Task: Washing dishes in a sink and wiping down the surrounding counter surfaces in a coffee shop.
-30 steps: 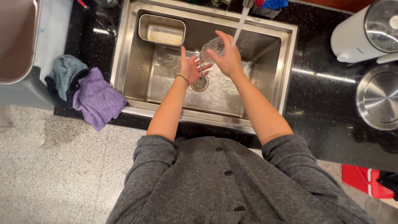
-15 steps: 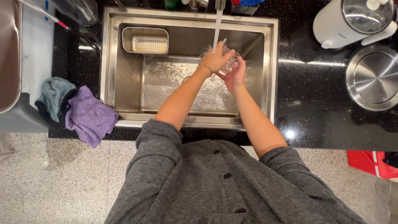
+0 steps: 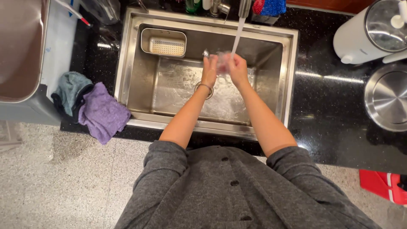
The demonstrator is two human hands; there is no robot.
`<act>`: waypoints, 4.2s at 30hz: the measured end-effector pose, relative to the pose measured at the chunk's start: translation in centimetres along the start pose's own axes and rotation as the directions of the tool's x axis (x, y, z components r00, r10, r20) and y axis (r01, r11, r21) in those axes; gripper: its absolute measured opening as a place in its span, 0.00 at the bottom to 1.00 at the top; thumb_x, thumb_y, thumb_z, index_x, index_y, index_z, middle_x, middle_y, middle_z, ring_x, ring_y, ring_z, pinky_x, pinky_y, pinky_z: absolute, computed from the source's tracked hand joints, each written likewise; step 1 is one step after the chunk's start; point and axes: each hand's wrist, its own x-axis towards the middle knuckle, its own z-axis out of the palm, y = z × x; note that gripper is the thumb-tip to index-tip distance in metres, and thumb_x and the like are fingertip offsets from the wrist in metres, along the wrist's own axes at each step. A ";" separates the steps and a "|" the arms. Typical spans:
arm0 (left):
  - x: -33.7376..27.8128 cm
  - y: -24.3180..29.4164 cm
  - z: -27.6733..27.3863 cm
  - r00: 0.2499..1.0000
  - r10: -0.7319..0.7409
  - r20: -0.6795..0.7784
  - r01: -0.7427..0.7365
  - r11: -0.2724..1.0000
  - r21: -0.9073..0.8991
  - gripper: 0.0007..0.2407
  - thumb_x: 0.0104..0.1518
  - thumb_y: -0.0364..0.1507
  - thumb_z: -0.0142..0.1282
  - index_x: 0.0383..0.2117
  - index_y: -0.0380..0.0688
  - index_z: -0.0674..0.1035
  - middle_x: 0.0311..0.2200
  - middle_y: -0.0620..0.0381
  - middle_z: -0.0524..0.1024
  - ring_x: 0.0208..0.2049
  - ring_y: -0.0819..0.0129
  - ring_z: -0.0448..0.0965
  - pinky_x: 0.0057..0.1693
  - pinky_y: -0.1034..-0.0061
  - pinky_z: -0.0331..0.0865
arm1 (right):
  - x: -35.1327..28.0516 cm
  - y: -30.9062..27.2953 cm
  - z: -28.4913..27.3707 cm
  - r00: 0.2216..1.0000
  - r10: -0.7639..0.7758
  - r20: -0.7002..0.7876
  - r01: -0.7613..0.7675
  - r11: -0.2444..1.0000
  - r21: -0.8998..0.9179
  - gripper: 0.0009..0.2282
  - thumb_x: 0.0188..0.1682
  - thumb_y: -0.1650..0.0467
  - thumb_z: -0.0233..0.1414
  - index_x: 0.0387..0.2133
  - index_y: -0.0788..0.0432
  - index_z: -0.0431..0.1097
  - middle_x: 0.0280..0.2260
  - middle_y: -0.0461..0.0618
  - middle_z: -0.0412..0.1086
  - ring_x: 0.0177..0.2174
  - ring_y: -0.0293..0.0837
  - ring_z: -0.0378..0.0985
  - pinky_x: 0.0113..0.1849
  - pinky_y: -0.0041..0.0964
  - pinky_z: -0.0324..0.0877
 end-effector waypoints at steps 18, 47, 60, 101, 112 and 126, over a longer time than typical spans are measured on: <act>2.2 8.9 3.9 0.957 -0.275 0.089 0.207 0.867 0.453 0.26 0.58 0.53 0.45 0.44 0.39 0.74 0.33 0.40 0.82 0.35 0.46 0.84 0.42 0.59 0.75 | -3.1 3.5 -2.2 0.847 -0.416 -0.330 0.350 0.905 -0.243 0.25 0.52 0.60 0.66 0.56 0.54 0.61 0.54 0.54 0.62 0.56 0.53 0.66 0.56 0.48 0.65; 0.6 3.9 -7.0 0.926 -0.376 0.006 0.375 0.922 -0.098 0.09 0.62 0.34 0.58 0.35 0.40 0.80 0.31 0.55 0.84 0.15 0.78 0.72 0.21 0.82 0.61 | -2.0 -6.6 0.3 0.974 0.143 0.175 0.053 0.609 -0.791 0.33 0.29 0.62 0.71 0.52 0.50 0.68 0.48 0.53 0.67 0.42 0.50 0.77 0.41 0.42 0.75; 5.4 1.8 7.3 0.889 -0.304 0.343 0.236 0.945 0.226 0.12 0.65 0.36 0.57 0.32 0.38 0.77 0.31 0.48 0.85 0.27 0.75 0.86 0.34 0.76 0.79 | -7.3 -0.9 -3.5 0.971 0.103 -0.215 -0.227 0.678 -0.699 0.44 0.29 0.60 0.73 0.58 0.58 0.55 0.46 0.57 0.69 0.45 0.52 0.74 0.48 0.45 0.70; 14.0 8.9 3.9 0.882 -0.378 0.282 0.462 0.810 -0.361 0.15 0.62 0.41 0.56 0.40 0.42 0.74 0.46 0.54 0.79 0.40 0.65 0.79 0.40 0.67 0.77 | -8.1 -6.3 -4.3 0.898 0.440 0.004 -0.432 0.883 -0.183 0.32 0.33 0.60 0.66 0.54 0.48 0.62 0.51 0.51 0.68 0.42 0.55 0.78 0.35 0.56 0.78; -1.9 7.8 -6.8 0.953 -0.270 0.136 0.262 0.963 0.068 0.12 0.61 0.22 0.44 0.48 0.51 0.72 0.34 0.53 0.83 0.19 0.72 0.76 0.26 0.77 0.70 | -8.2 -6.0 -2.9 0.943 0.202 0.265 -0.333 0.601 0.726 0.23 0.55 0.54 0.48 0.58 0.53 0.67 0.53 0.54 0.70 0.50 0.56 0.76 0.50 0.50 0.74; -4.7 14.7 -11.6 0.957 -0.133 0.257 0.177 0.972 -0.156 0.23 0.66 0.25 0.46 0.63 0.56 0.51 0.49 0.53 0.82 0.33 0.69 0.87 0.34 0.82 0.73 | -5.5 -6.4 -1.6 0.882 -0.122 0.455 0.389 0.735 -0.555 0.19 0.51 0.65 0.58 0.54 0.57 0.66 0.50 0.51 0.70 0.48 0.49 0.75 0.45 0.43 0.74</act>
